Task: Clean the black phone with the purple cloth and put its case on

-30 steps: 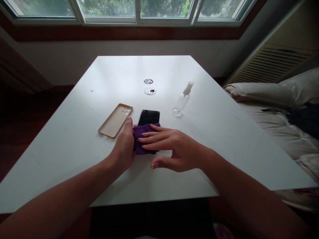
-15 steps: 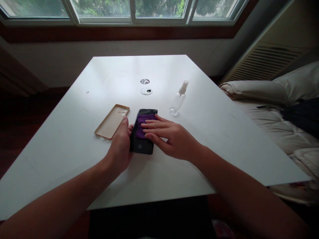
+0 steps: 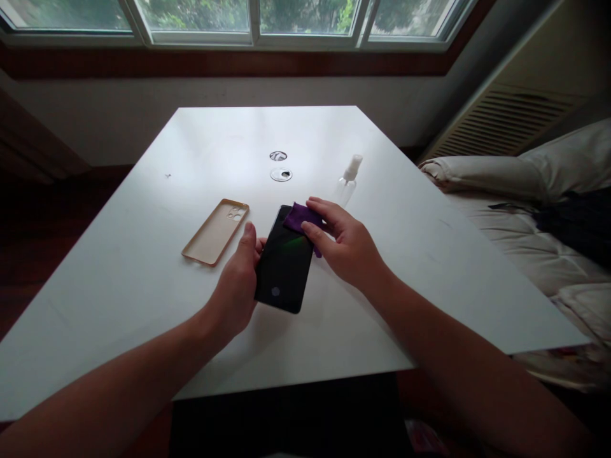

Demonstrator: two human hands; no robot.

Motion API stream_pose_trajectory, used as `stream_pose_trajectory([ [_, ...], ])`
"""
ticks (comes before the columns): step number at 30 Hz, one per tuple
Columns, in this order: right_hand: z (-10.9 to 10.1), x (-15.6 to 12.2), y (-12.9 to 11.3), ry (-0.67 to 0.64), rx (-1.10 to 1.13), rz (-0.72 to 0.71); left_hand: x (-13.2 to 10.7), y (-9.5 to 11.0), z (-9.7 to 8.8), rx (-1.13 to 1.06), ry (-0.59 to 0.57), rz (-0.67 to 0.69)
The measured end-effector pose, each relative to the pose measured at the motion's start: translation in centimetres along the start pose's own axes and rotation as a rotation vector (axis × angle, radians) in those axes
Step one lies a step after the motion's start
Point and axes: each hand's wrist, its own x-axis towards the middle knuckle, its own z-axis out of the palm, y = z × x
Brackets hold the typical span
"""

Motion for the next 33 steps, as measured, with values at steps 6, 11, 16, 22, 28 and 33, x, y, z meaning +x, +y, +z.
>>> stream_pose_trajectory([
  [6, -0.18, 0.57, 0.41, -0.126, 0.492, 0.464, -0.10, 0.03, -0.05, 0.013, 0.019, -0.008],
  [11, -0.41, 0.87, 0.73, -0.105, 0.639, 0.559, -0.01, 0.11, -0.10, 0.006, -0.021, -0.035],
  [16, -0.42, 0.85, 0.71, -0.116, 0.613, 0.550, 0.15, 0.21, -0.16, -0.007, -0.039, -0.083],
  [22, -0.32, 0.80, 0.69, -0.127, 0.596, 0.551, 0.33, 0.40, -0.27, -0.010, -0.076, -0.163],
  [28, -0.09, 0.79, 1.07, -0.121, 0.624, 0.553, 0.32, 0.60, -0.10, -0.013, -0.035, -0.194],
  [33, -0.21, 0.79, 1.03, -0.131, 0.627, 0.554, 0.16, 0.20, -0.21, 0.079, 0.027, -0.124],
])
